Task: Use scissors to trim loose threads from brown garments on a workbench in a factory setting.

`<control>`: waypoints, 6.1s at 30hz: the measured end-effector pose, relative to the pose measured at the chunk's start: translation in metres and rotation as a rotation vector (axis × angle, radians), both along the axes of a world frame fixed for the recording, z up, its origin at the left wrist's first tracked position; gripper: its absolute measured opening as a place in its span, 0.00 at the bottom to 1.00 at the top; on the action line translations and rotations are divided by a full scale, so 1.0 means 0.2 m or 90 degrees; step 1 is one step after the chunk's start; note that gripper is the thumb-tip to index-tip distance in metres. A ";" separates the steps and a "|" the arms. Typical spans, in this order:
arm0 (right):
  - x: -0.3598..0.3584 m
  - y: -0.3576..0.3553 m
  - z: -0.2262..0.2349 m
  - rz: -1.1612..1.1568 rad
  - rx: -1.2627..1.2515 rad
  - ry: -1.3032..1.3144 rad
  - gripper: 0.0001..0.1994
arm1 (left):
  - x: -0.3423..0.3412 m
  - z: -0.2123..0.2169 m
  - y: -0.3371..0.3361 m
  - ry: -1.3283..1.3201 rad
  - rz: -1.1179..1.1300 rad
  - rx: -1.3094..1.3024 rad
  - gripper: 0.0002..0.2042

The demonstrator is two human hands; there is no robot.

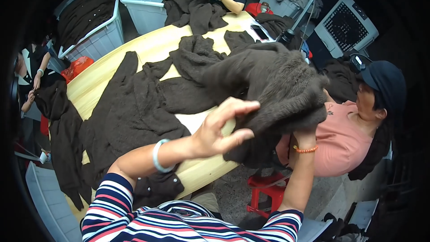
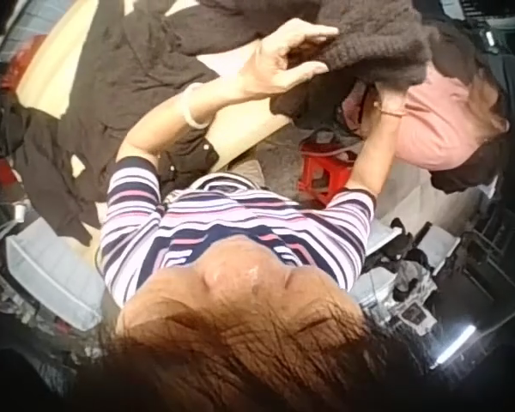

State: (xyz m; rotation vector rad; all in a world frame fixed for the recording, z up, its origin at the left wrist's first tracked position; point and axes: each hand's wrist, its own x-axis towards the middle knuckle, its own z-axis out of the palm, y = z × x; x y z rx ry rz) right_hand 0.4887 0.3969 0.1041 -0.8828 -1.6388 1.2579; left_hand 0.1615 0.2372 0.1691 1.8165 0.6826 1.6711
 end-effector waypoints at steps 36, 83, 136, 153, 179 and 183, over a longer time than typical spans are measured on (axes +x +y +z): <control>-0.64 -0.58 -0.40 -0.001 -0.101 -0.550 0.15 | -1.47 -0.02 -0.25 0.400 0.556 -0.117 0.20; -1.42 -1.63 -0.13 0.441 0.211 -0.598 0.12 | -1.24 -1.05 -1.29 0.475 0.656 -0.464 0.22; -1.41 -1.68 -0.17 0.475 0.221 -0.669 0.12 | -0.98 -1.02 -1.76 0.575 0.714 -0.418 0.27; -1.43 -1.69 -0.13 0.445 0.262 -0.589 0.14 | -1.09 -0.84 -1.44 0.252 0.783 -0.308 0.31; -1.53 -1.83 -0.10 0.567 0.340 -0.555 0.10 | -1.17 -0.88 -1.98 0.742 0.824 -0.615 0.39; -1.57 -1.84 -0.11 0.615 0.359 -0.544 0.11 | -1.27 -0.95 -2.08 0.639 0.840 -0.708 0.37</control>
